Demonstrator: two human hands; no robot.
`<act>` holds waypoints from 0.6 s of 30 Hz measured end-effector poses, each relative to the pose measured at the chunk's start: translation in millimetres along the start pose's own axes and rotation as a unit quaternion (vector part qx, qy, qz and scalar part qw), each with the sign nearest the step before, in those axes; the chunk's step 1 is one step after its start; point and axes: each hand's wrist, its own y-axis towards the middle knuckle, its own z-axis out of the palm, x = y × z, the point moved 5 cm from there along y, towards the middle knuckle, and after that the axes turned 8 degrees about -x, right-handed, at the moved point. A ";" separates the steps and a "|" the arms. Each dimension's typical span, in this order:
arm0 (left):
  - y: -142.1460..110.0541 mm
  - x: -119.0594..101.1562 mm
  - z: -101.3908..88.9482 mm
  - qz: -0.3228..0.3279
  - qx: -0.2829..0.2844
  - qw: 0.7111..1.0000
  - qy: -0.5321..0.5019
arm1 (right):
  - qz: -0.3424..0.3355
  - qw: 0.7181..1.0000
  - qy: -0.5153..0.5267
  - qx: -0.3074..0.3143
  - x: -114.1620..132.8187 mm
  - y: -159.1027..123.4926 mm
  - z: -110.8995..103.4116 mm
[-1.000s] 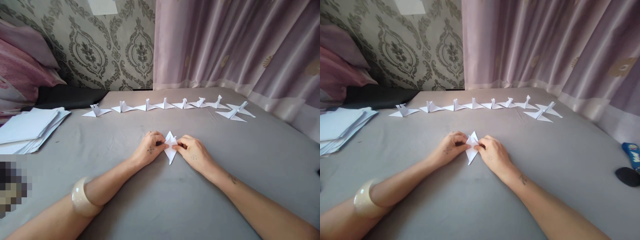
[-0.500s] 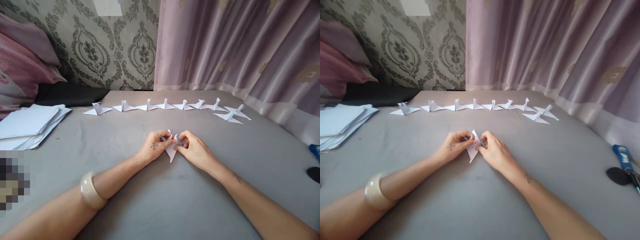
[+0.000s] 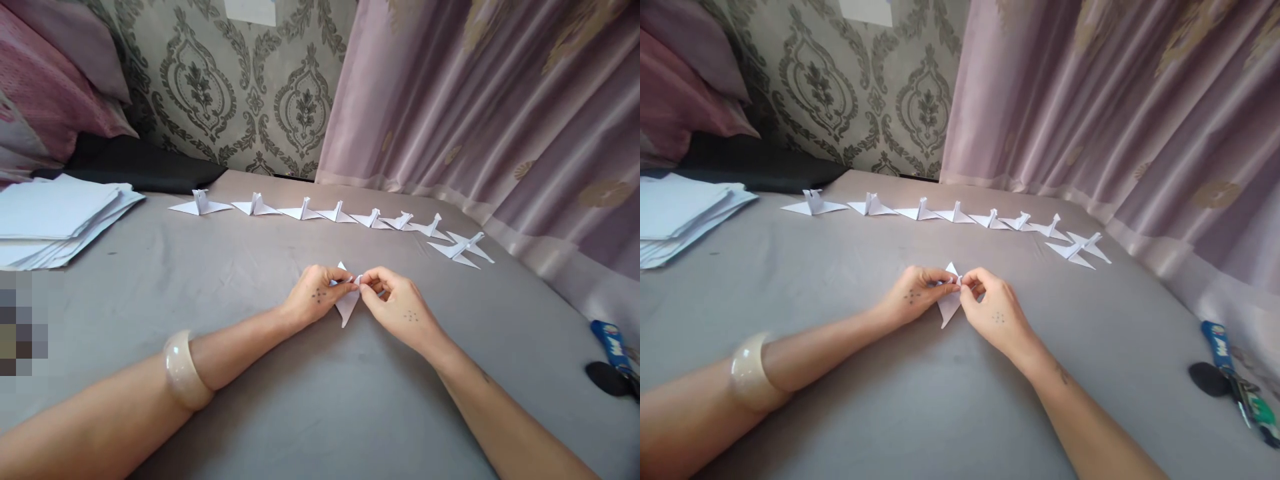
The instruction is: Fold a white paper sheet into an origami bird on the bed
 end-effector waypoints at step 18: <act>0.7 -6.4 -0.5 0.078 0.017 0.996 0.051 | 0.041 0.998 0.028 -0.041 7.2 8.4 0.5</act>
